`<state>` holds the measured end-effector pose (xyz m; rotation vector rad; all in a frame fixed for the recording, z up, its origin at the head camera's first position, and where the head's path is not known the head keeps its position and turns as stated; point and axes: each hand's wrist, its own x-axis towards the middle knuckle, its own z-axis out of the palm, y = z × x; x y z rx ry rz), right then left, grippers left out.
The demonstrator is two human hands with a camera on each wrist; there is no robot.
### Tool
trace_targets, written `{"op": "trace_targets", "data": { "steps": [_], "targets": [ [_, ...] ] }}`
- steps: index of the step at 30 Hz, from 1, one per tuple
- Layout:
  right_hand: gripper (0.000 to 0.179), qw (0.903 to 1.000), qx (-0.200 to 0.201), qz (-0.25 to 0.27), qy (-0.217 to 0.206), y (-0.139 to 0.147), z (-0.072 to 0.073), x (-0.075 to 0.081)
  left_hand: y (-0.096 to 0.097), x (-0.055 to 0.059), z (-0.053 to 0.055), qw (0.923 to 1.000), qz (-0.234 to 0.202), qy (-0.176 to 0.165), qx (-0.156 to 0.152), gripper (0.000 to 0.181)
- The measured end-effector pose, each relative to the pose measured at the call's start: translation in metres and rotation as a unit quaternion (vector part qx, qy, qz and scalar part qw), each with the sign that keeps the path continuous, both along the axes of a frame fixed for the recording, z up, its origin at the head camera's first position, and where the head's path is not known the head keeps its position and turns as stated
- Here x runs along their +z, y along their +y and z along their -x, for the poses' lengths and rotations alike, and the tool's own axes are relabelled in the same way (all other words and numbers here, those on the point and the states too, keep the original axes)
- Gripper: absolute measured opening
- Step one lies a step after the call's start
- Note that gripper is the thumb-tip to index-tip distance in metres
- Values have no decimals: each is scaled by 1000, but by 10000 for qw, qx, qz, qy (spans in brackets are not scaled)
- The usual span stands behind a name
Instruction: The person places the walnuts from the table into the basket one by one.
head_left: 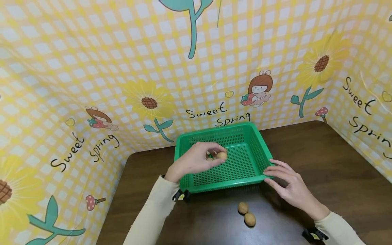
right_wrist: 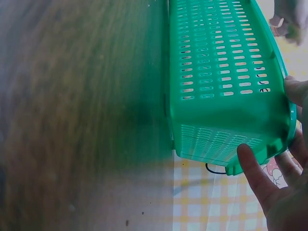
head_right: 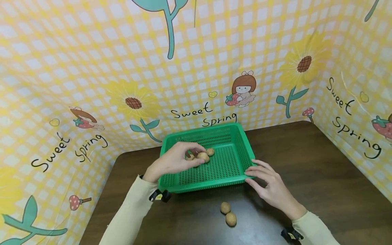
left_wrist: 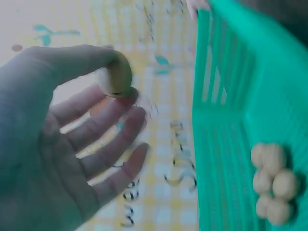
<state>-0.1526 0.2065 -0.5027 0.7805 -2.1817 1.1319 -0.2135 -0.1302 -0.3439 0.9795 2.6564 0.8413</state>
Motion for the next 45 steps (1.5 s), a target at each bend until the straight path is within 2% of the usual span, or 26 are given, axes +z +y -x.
{"op": "trace_targets", "data": {
  "steps": [3, 7, 12, 17, 21, 25, 36, 45],
  "targets": [
    [43, 10000, -11, -12, -39, 0, 0, 0, -4, -5, 23, 9991, 320, -73, 273, 30],
    [42, 10000, -19, -46, -8, 0, 0, 1, -11, -18, 49, 9959, 591, -182, 662, 32],
    [42, 10000, -6, -24, -62, 0, -1, 1, -18, -35, 74, 9913, 730, -392, 1024, 34],
    [43, 10000, 33, 31, -40, -1, -1, -1, -22, -57, 92, 9863, 957, -556, 1221, 33],
    [43, 10000, 51, 36, -13, -1, -1, -3, -24, -74, 98, 9832, 1127, -704, 1255, 33],
    [43, 10000, 33, 36, -47, -1, -1, -2, -22, -83, 98, 9825, 1132, -782, 1255, 34],
    [41, 10000, -8, -25, -54, 0, -1, -1, -12, -88, 95, 9775, 1752, -329, 1124, 32],
    [43, 10000, 24, 40, 23, -1, 0, 0, -11, -91, 97, 9761, 1760, -427, 1200, 31]
  ]
}}
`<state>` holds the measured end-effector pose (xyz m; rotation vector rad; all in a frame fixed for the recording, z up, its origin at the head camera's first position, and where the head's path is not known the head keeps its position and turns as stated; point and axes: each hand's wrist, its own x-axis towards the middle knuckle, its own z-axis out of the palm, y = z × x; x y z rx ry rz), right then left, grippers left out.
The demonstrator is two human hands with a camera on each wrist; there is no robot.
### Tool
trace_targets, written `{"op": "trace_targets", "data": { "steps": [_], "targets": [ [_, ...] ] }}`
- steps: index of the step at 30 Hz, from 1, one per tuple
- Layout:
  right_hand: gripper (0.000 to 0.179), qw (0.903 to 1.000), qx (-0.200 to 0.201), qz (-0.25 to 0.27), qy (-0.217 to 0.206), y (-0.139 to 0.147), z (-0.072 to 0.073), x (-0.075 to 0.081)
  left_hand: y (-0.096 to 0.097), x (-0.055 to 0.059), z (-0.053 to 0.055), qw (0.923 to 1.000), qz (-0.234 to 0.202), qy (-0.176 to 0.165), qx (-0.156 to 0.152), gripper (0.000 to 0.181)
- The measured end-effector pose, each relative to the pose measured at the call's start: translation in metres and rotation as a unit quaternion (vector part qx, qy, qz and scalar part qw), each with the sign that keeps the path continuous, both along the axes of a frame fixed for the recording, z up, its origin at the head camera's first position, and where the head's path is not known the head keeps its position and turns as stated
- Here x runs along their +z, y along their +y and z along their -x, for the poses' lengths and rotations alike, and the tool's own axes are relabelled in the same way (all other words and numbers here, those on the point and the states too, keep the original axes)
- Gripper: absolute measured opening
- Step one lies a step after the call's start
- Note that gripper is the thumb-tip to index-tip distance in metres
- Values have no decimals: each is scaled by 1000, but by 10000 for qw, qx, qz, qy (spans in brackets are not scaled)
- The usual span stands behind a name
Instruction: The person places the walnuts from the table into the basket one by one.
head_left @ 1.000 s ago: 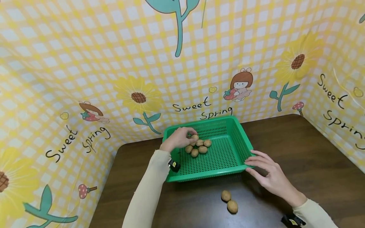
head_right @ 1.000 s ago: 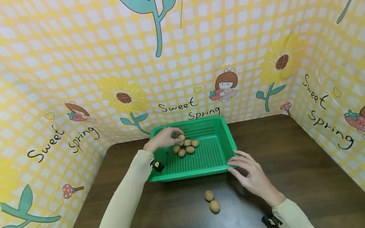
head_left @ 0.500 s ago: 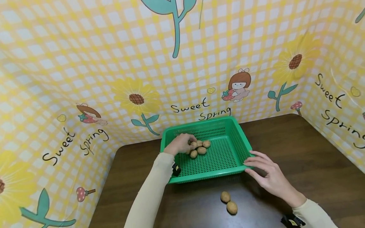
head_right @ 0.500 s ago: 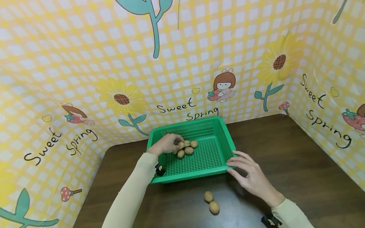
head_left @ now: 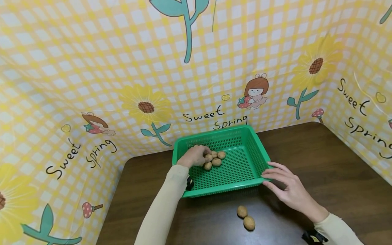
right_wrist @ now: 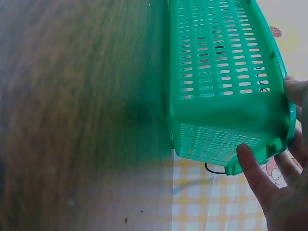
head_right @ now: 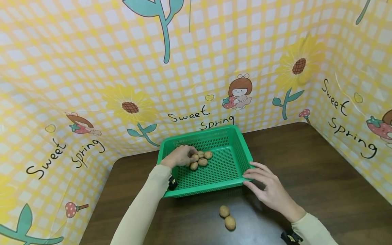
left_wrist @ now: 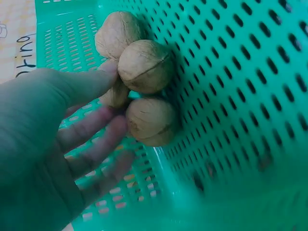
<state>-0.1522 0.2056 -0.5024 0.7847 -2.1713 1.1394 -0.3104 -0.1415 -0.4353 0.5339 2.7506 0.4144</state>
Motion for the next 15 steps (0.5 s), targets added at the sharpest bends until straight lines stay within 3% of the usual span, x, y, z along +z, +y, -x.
{"op": "trace_targets", "data": {
  "steps": [9, 15],
  "targets": [
    [43, 10000, -20, -53, -4, 0, -1, 0, -1, -3, 1, 9999, -67, -40, 72, 31],
    [41, 9999, -46, -78, -84, 2, -1, -1, -4, 2, 3, 9981, -597, -62, 110, 34]
  ]
}}
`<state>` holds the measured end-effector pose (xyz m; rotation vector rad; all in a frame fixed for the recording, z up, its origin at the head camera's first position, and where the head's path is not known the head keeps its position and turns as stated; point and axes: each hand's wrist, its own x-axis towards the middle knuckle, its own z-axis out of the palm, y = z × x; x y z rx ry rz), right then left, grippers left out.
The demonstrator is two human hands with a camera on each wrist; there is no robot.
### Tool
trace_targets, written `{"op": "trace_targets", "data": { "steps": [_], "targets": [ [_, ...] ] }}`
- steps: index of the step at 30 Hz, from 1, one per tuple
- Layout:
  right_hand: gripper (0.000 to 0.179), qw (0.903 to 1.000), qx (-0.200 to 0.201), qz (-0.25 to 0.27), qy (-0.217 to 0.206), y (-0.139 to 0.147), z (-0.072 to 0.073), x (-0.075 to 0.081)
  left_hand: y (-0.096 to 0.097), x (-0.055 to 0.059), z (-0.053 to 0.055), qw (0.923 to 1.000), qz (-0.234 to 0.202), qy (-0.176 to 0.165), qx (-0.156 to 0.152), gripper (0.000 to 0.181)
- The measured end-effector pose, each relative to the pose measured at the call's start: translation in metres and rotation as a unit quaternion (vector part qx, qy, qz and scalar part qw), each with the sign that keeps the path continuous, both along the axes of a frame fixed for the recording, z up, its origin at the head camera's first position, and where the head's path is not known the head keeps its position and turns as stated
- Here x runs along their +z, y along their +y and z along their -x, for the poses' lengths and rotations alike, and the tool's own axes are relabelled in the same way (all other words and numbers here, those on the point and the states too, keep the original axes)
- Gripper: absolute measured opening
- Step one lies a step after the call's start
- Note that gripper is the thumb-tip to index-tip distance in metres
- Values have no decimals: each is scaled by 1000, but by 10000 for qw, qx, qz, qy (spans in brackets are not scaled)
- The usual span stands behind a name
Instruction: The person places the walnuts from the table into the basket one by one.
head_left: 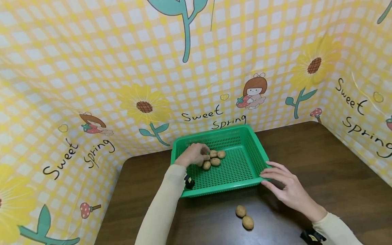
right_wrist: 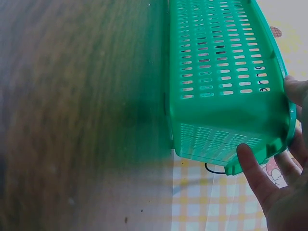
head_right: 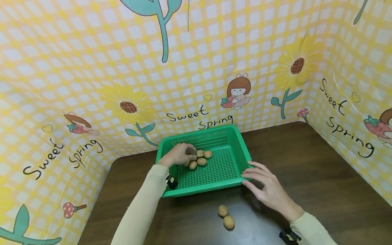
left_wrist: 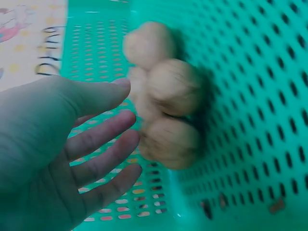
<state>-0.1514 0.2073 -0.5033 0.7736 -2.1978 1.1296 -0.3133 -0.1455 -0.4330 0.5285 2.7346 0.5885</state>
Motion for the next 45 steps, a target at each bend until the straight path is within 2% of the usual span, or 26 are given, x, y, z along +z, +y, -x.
{"op": "trace_targets", "data": {
  "steps": [4, 8, 13, 16, 20, 25, 29, 34, 38, 41, 45],
  "targets": [
    [41, 10000, 39, 18, -1, -2, 0, 0, -8, 10, 1, 9984, -534, 164, 14, 36],
    [42, 10000, 23, 40, -12, -1, 0, 0, -14, 25, -2, 9957, -850, 349, 96, 36],
    [43, 10000, -3, 40, 1, -1, 0, 0, -17, 50, -16, 9935, -991, 567, 6, 33],
    [43, 10000, 23, 57, -27, -1, 0, -1, -13, 65, -31, 9918, -978, 814, -155, 33],
    [43, 10000, 45, 63, -29, 0, 0, -2, 1, 80, -58, 9890, -912, 1071, -453, 33],
    [42, 10000, 13, 68, -57, 0, 0, -1, 20, 86, -96, 9842, -940, 1123, -995, 30],
    [42, 10000, 5, 51, -51, -1, 1, 0, 32, 79, -125, 9770, -1165, 975, -1498, 29],
    [41, 10000, 31, 44, -29, -2, 0, 2, 45, 62, -157, 9629, -1351, 851, -2176, 29],
    [41, 10000, 13, 34, -67, -1, 0, 4, 56, 42, -179, 9473, -1224, 1025, -2779, 26],
    [41, 10000, 6, 26, -87, -1, -1, 4, 64, 23, -191, 9378, -1146, 1054, -3105, 23],
    [43, 10000, 8, 4, -54, -1, -1, 3, 71, -4, -201, 9368, -906, 1131, -3184, 21]
  ]
}}
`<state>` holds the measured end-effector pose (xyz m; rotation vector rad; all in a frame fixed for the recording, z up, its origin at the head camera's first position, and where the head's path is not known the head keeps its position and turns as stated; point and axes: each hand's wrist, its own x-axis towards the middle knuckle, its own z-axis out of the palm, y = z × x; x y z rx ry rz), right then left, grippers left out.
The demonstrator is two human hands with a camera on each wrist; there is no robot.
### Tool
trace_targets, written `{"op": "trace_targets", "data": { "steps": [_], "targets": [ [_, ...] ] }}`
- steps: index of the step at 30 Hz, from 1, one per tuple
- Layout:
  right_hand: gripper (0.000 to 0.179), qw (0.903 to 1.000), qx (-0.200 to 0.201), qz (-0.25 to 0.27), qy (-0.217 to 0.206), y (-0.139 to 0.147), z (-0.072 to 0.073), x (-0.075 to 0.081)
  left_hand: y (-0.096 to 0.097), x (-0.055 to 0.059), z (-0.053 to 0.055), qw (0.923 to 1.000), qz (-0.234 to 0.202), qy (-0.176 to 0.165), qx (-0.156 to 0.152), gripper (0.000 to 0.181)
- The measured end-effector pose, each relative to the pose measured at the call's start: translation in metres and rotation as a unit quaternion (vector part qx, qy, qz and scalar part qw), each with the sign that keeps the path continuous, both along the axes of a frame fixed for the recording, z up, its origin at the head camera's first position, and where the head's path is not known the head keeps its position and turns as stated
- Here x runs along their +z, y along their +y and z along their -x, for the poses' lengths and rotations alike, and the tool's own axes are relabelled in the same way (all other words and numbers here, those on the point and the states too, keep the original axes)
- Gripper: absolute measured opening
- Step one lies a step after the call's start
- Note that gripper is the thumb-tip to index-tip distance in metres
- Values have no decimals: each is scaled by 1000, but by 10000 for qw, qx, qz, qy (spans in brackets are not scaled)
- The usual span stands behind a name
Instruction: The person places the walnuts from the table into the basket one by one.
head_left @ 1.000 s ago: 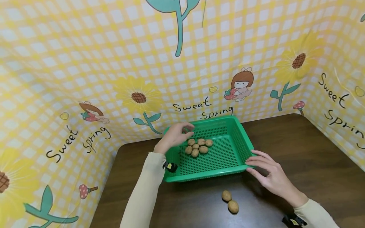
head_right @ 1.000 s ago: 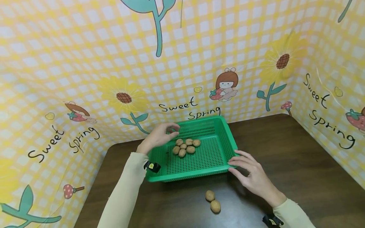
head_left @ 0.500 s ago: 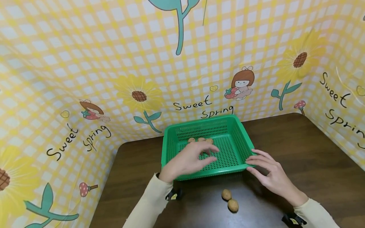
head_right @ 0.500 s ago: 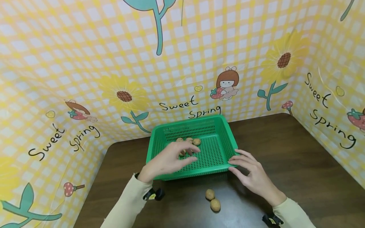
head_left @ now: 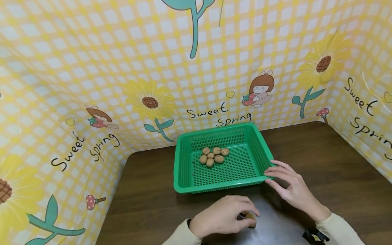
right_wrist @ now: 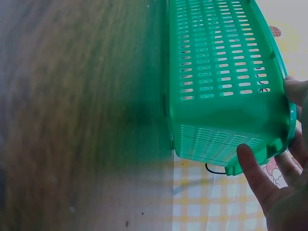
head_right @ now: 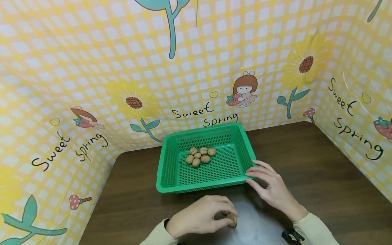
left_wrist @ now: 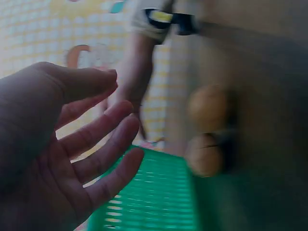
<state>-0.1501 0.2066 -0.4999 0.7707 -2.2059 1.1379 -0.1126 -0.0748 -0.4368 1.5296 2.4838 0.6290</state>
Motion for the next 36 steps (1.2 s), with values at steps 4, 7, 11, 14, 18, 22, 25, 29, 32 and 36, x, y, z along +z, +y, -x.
{"op": "trace_targets", "data": {
  "steps": [4, 7, 11, 14, 18, 22, 25, 29, 32, 36],
  "targets": [
    [44, 10000, 5, 4, 38, 0, 1, -2, 4, -23, -5, 9989, 193, 408, 99, 18],
    [44, 10000, 21, 26, 22, 0, 1, -2, 6, -33, -7, 9977, 372, 550, 153, 17],
    [44, 10000, 37, 18, 32, 1, 2, -1, 6, -41, -9, 9970, 575, 441, 281, 17],
    [45, 10000, 48, 21, 66, 1, 3, -1, 6, -44, -10, 9972, 620, 271, 308, 19],
    [45, 10000, 40, 21, 57, 1, 2, -2, 7, -48, -10, 9972, 674, 192, 249, 22],
    [44, 10000, 7, 14, 18, 0, 1, -2, 7, -50, -11, 9970, 718, 191, 233, 24],
    [44, 10000, -2, 27, -2, 0, 0, -2, 7, -51, -11, 9971, 708, 153, 227, 23],
    [43, 10000, -4, 29, -41, 0, 0, -1, 6, -49, -11, 9978, 614, 112, 200, 23],
    [43, 10000, -6, 21, -29, 0, 0, -1, 5, -45, -9, 9983, 495, 196, 225, 25],
    [44, 10000, 19, -1, 61, 0, 1, -2, 3, -37, -8, 9985, 299, 349, 296, 27]
  ]
}}
